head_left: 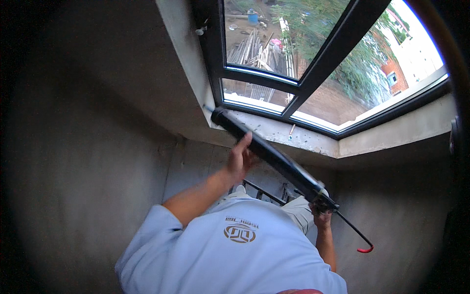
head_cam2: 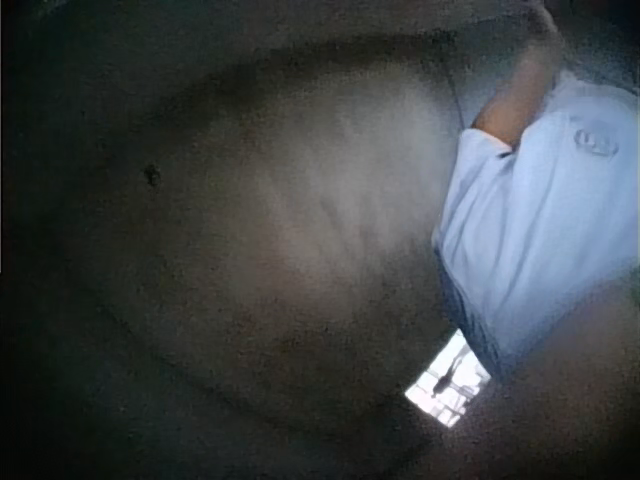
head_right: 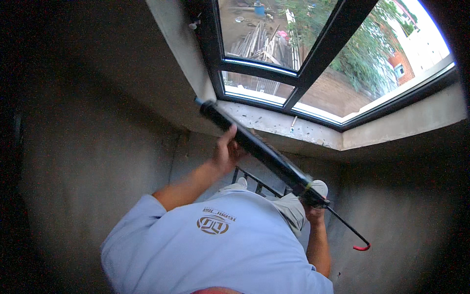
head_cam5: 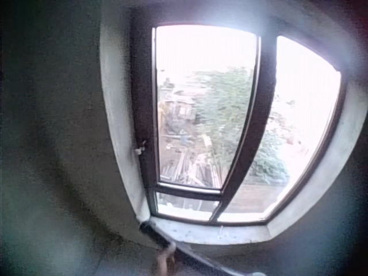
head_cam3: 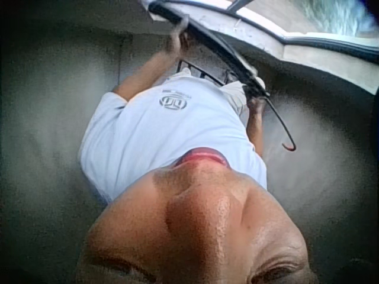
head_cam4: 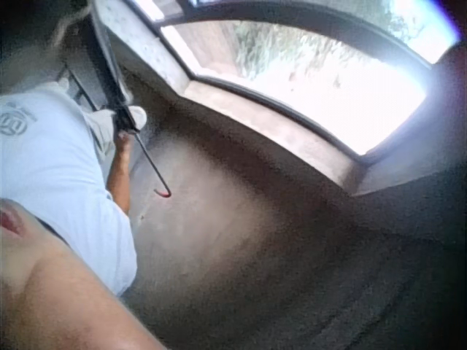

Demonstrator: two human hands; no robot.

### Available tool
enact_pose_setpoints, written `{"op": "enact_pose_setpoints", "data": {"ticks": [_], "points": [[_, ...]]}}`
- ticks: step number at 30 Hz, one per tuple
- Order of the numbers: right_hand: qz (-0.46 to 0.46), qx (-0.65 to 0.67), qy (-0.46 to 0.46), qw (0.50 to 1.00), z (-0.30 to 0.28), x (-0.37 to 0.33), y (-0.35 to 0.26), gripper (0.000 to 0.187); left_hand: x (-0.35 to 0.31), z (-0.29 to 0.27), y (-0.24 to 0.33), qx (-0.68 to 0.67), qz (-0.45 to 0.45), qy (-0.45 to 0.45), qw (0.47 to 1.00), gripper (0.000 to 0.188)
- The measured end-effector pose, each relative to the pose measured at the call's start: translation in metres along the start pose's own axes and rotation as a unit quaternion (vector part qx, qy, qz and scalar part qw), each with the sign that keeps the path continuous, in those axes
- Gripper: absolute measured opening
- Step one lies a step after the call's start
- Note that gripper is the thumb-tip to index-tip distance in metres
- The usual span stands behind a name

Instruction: The person carries a step ladder and a caulking gun into a room, positions the ladder under a window, and climbs it. They apply sealant along the window frame seams using the caulking gun, then descend and place the tools on the windowsill.

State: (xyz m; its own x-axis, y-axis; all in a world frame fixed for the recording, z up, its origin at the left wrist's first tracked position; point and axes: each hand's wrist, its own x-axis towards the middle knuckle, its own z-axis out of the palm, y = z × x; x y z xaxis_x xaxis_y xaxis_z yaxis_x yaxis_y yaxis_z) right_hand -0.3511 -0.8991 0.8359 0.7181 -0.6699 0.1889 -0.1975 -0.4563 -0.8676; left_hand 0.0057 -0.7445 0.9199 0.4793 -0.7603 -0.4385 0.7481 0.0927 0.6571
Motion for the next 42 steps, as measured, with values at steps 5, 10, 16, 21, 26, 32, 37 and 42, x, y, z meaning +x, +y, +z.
{"op": "enact_pose_setpoints", "data": {"ticks": [5, 10, 16, 21, 26, 32, 37, 42], "points": [[0.133, 0.312, 0.074, 0.938, 0.009, -0.004, 0.049, 0.021, 0.030, 0.047, 0.038, 0.058, 0.097, -0.095, 0.989, 0.063], [0.129, 0.155, 0.099, 0.974, 0.014, -0.001, 0.047, 0.030, 0.027, 0.088, 0.035, 0.097, 0.119, -0.202, 0.967, 0.053], [0.071, 0.161, 0.093, 0.980, 0.013, 0.019, 0.015, 0.039, 0.025, 0.109, 0.060, 0.087, 0.153, -0.313, 0.933, 0.042], [-0.032, 0.202, 0.048, 0.978, 0.000, 0.086, -0.048, 0.044, 0.032, 0.152, 0.130, 0.047, 0.191, -0.348, 0.917, 0.042], [-0.204, 0.246, -0.004, 0.948, -0.033, 0.209, -0.130, 0.048, 0.060, 0.229, 0.216, 0.055, 0.271, -0.178, 0.944, 0.050], [-0.329, 0.276, -0.026, 0.903, -0.053, 0.330, -0.208, 0.054, 0.105, 0.308, 0.336, 0.121, 0.415, -0.178, 0.884, 0.041], [-0.304, 0.271, 0.010, 0.913, -0.059, 0.397, -0.254, 0.074, 0.127, 0.335, 0.416, 0.155, 0.437, -0.206, 0.862, 0.032], [-0.305, 0.307, -0.007, 0.901, -0.067, 0.431, -0.282, 0.074, 0.151, 0.356, 0.462, 0.181, 0.458, -0.220, 0.842, 0.034]]}}
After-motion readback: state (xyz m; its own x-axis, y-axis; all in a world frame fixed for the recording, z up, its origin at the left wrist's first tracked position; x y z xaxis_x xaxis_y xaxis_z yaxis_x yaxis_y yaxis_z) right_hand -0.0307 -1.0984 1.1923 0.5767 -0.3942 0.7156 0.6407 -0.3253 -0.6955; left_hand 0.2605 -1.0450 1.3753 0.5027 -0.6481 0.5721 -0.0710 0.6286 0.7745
